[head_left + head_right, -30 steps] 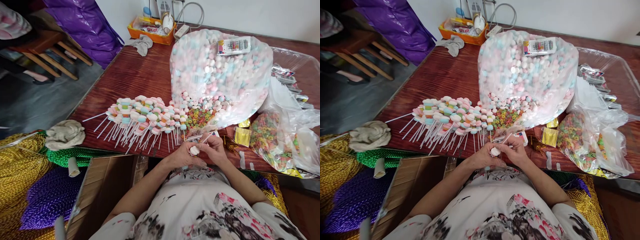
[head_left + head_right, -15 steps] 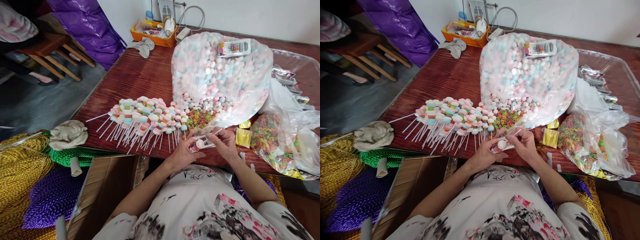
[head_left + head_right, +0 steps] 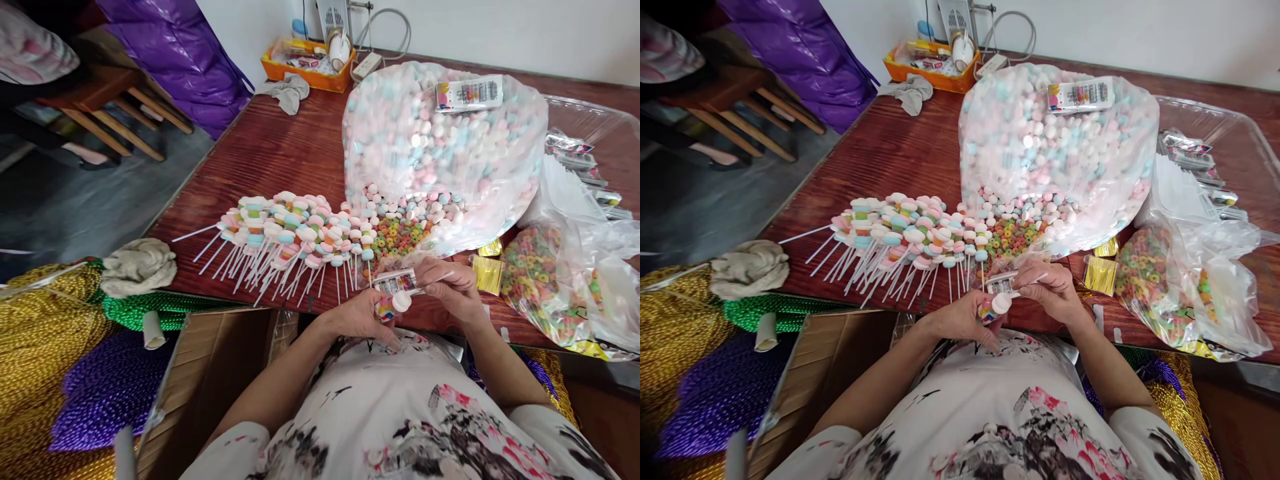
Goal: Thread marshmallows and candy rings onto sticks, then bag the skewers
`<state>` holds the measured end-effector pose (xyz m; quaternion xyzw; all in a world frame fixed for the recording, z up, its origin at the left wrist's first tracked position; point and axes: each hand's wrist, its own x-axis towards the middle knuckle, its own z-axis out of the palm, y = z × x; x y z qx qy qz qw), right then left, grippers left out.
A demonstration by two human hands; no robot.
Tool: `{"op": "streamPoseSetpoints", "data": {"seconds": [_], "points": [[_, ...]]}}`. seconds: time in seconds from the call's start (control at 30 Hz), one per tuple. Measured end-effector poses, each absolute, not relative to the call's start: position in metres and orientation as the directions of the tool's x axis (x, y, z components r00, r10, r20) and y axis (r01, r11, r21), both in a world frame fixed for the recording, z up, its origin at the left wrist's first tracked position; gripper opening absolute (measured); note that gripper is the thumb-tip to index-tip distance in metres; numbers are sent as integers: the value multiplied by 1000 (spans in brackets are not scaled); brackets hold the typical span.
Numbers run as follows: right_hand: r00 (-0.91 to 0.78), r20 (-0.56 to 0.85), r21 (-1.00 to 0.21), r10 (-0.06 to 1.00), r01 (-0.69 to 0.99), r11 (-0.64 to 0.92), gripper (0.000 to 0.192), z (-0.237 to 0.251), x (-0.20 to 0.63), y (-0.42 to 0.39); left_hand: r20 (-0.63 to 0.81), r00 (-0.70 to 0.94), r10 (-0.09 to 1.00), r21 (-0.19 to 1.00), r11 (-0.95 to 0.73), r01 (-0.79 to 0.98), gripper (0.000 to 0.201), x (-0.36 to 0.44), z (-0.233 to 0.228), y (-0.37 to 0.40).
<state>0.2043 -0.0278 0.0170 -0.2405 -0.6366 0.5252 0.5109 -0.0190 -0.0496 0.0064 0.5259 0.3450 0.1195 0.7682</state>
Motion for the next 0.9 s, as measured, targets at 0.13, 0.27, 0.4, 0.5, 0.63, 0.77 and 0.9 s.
{"op": "streamPoseSetpoints", "data": {"seconds": [0.13, 0.27, 0.4, 0.5, 0.63, 0.77, 0.9], "points": [[-354, 387, -917, 852, -243, 316, 7, 16, 208, -25, -459, 727, 510, 851, 486, 196, 46, -20, -3, -55], [-271, 315, -948, 910, -132, 289, 7, 16, 205, -28, -396, 587, 706, 910, 387, 149, 38, -13, -3, -61], [-170, 275, -961, 946, -68, 267, 12, 10, 198, -33, -373, 425, 825, 917, 256, 306, 36, -9, 2, -59], [-105, 277, -961, 955, -6, 278, 15, 5, 191, -37, -282, 372, 884, 914, 130, 385, 40, -8, 2, -58], [-16, 340, -940, 940, 27, 341, 22, 5, 180, -43, -273, 352, 896, 897, 104, 430, 43, -10, -1, -59], [41, 389, -921, 920, 33, 388, 29, 6, 171, -47, -296, 352, 888, 871, 99, 482, 35, -11, -3, -60], [105, 363, -930, 926, 99, 353, 38, 4, 164, -48, -257, 369, 893, 859, 36, 510, 35, -12, -2, -61]]}}
